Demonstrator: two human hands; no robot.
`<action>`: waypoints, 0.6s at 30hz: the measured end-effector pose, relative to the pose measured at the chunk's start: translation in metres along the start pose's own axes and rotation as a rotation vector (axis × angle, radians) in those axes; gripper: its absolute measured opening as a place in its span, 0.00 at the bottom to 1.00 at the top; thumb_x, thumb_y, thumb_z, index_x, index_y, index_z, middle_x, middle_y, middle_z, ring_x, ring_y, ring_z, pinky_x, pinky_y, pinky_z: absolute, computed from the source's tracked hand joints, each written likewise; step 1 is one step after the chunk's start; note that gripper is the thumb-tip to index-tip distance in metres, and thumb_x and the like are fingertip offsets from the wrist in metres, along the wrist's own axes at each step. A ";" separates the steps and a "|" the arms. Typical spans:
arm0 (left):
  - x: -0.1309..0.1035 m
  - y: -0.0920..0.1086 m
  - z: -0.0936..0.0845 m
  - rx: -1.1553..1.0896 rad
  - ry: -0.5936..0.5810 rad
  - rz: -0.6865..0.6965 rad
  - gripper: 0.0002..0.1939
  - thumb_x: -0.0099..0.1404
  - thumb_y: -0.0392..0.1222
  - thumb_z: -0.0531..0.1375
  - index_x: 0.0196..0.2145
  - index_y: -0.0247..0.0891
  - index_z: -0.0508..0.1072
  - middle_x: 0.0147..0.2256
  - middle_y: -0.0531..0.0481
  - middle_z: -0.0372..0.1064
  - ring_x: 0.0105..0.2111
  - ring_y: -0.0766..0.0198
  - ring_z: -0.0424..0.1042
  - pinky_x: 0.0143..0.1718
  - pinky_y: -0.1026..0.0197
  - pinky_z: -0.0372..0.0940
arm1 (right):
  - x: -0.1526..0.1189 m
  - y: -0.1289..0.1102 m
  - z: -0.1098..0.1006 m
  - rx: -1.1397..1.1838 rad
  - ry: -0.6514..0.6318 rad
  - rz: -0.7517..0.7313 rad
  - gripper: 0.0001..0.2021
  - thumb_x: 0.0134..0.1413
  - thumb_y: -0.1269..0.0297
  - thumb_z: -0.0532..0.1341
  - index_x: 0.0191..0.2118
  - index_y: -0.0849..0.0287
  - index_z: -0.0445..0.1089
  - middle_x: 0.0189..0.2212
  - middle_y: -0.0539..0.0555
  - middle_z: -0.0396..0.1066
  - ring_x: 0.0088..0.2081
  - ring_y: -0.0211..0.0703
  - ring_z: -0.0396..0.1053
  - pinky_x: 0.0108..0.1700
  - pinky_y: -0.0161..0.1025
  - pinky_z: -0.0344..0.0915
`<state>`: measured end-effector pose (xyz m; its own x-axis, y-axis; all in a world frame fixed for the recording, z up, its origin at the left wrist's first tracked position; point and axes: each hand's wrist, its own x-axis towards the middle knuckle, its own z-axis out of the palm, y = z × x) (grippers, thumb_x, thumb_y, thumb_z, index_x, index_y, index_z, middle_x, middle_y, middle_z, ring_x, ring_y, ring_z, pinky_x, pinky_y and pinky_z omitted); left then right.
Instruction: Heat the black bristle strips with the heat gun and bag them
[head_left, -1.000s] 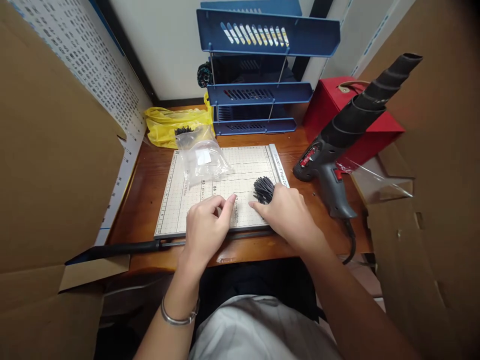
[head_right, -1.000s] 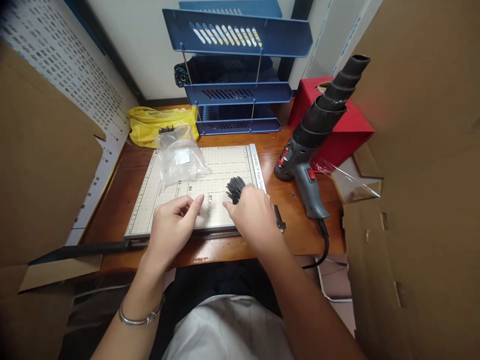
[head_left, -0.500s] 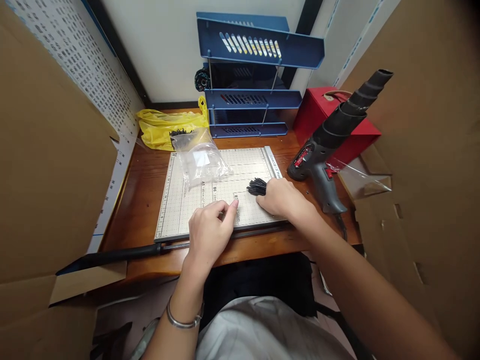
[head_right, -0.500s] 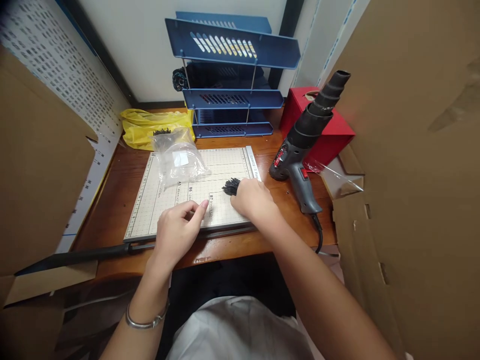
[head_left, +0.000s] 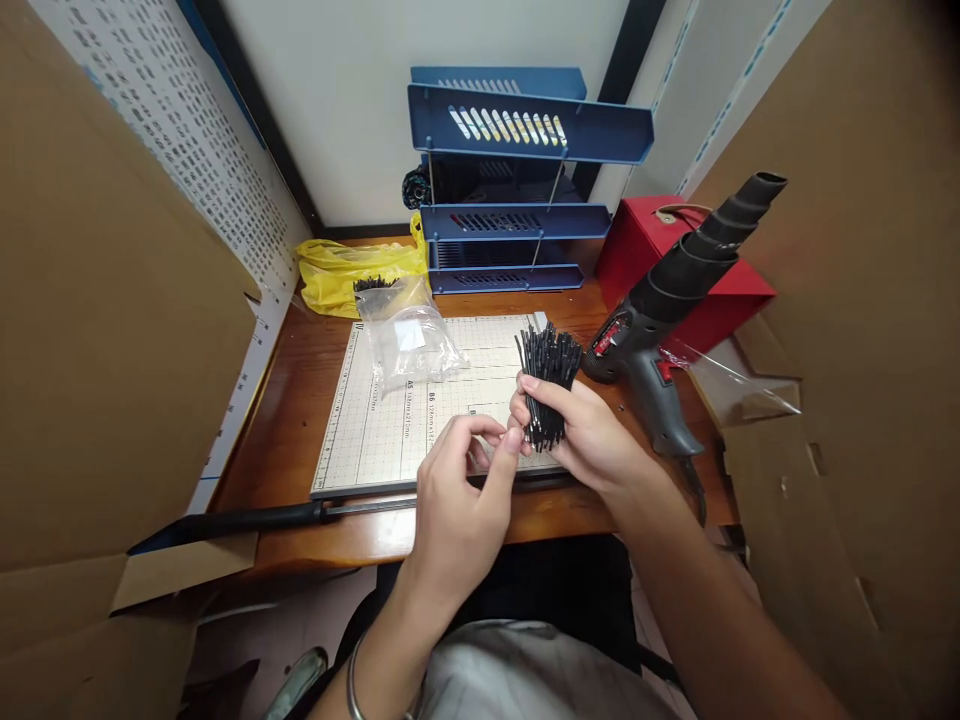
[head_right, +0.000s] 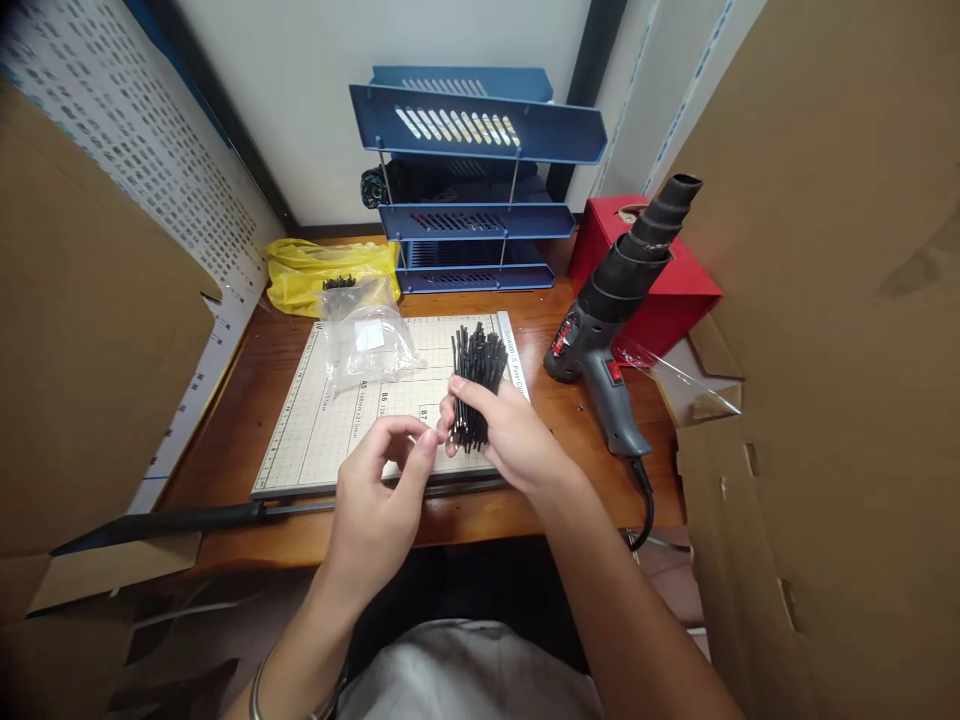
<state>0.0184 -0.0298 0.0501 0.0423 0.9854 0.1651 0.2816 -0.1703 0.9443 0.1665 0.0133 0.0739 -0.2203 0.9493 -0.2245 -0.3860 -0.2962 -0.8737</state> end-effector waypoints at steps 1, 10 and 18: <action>0.000 0.003 0.003 -0.064 0.008 -0.023 0.11 0.74 0.50 0.59 0.39 0.41 0.73 0.34 0.51 0.76 0.32 0.63 0.72 0.38 0.60 0.66 | -0.003 0.002 0.001 0.073 -0.034 -0.013 0.17 0.54 0.55 0.69 0.29 0.60 0.64 0.23 0.46 0.63 0.25 0.33 0.64 0.30 0.32 0.67; 0.031 0.012 0.000 -0.348 0.158 -0.098 0.16 0.64 0.50 0.70 0.46 0.40 0.83 0.44 0.45 0.82 0.44 0.57 0.81 0.42 0.60 0.76 | -0.024 0.021 0.001 0.258 -0.253 0.111 0.12 0.59 0.58 0.67 0.33 0.60 0.67 0.23 0.45 0.57 0.22 0.31 0.56 0.25 0.32 0.63; 0.031 0.016 0.001 -0.283 0.116 -0.063 0.11 0.62 0.45 0.71 0.44 0.46 0.86 0.43 0.48 0.83 0.45 0.49 0.83 0.42 0.53 0.81 | -0.028 0.032 -0.003 0.267 -0.358 0.158 0.15 0.60 0.58 0.65 0.27 0.61 0.64 0.22 0.48 0.63 0.22 0.33 0.63 0.31 0.36 0.64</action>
<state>0.0256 -0.0021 0.0701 -0.0805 0.9895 0.1198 0.0012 -0.1201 0.9928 0.1629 -0.0219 0.0513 -0.5720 0.8079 -0.1417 -0.5291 -0.4955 -0.6889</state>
